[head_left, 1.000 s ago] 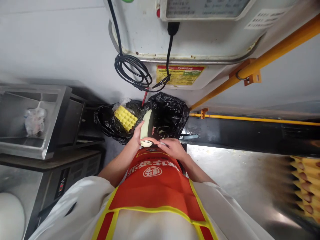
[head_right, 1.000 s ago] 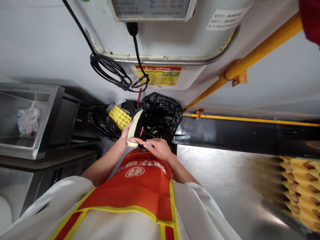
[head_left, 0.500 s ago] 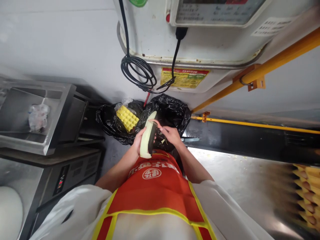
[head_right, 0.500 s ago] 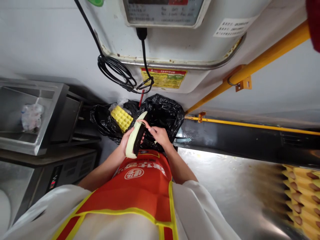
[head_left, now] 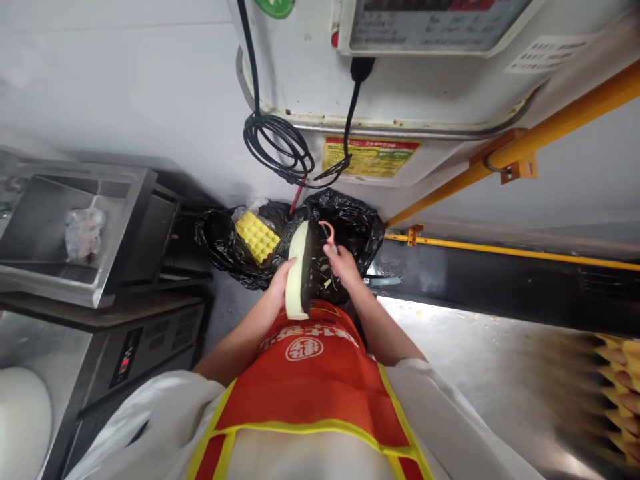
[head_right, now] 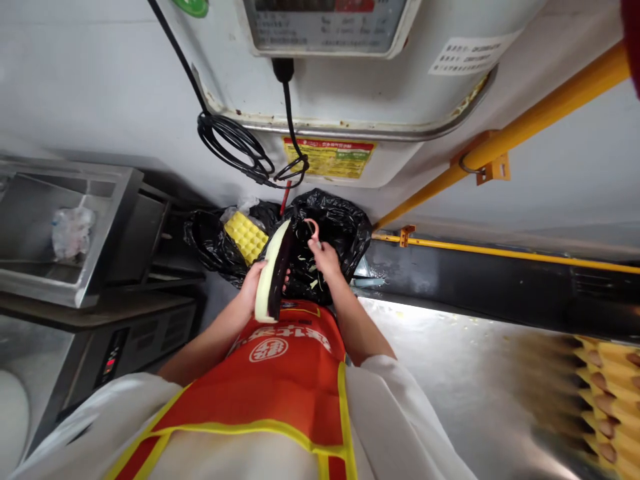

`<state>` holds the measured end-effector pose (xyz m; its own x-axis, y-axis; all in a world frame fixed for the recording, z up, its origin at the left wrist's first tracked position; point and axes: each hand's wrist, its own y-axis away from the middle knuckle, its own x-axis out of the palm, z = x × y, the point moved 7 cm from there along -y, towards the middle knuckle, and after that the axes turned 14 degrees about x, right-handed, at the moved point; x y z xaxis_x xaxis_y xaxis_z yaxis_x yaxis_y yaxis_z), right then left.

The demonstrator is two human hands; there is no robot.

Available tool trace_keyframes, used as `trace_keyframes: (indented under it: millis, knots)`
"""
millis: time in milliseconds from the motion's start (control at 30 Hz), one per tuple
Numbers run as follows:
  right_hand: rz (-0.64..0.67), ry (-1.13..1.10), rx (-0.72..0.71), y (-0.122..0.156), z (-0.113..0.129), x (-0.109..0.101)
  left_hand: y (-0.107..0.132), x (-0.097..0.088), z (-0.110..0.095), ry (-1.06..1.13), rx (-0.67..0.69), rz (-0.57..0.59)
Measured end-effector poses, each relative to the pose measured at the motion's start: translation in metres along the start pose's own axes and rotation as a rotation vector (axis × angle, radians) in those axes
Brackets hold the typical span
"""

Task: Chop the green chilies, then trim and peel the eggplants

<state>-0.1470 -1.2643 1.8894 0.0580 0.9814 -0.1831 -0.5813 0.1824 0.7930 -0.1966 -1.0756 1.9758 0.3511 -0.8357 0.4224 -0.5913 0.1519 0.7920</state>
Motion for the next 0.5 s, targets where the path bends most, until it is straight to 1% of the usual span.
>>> trace_keyframes:
  millis: [67, 133, 167, 200, 267, 333, 367, 433, 500]
  knots:
    - [0.038, -0.044, -0.029, 0.030, -0.008, 0.022, -0.013, 0.000, 0.000, -0.062, 0.124, -0.081]
    - [0.048, -0.082, -0.049, 0.052, -0.013, 0.038, -0.020, 0.003, -0.001, -0.088, 0.261, -0.119]
    - [0.037, -0.088, -0.043, 0.057, -0.014, 0.041, -0.022, 0.005, 0.001, -0.089, 0.286, -0.116]
    - [0.019, -0.082, -0.029, 0.059, -0.016, 0.041, -0.022, 0.007, 0.004, -0.082, 0.266, -0.107]
    - [-0.033, -0.051, 0.006, 0.052, -0.016, 0.032, -0.022, 0.010, 0.014, -0.052, 0.132, -0.066]
    - [-0.086, -0.015, 0.025, 0.039, -0.016, 0.014, -0.020, 0.011, 0.019, -0.013, -0.008, -0.015]
    - [-0.117, 0.015, 0.033, 0.033, -0.016, 0.004, -0.020, 0.012, 0.019, 0.008, -0.046, 0.006]
    - [-0.189, 0.143, 0.031, 0.027, -0.015, -0.015, -0.023, 0.011, 0.015, 0.053, -0.060, 0.025]
    - [-0.228, 0.312, -0.044, 0.035, -0.009, -0.026, -0.028, 0.008, 0.010, 0.090, -0.047, 0.017]
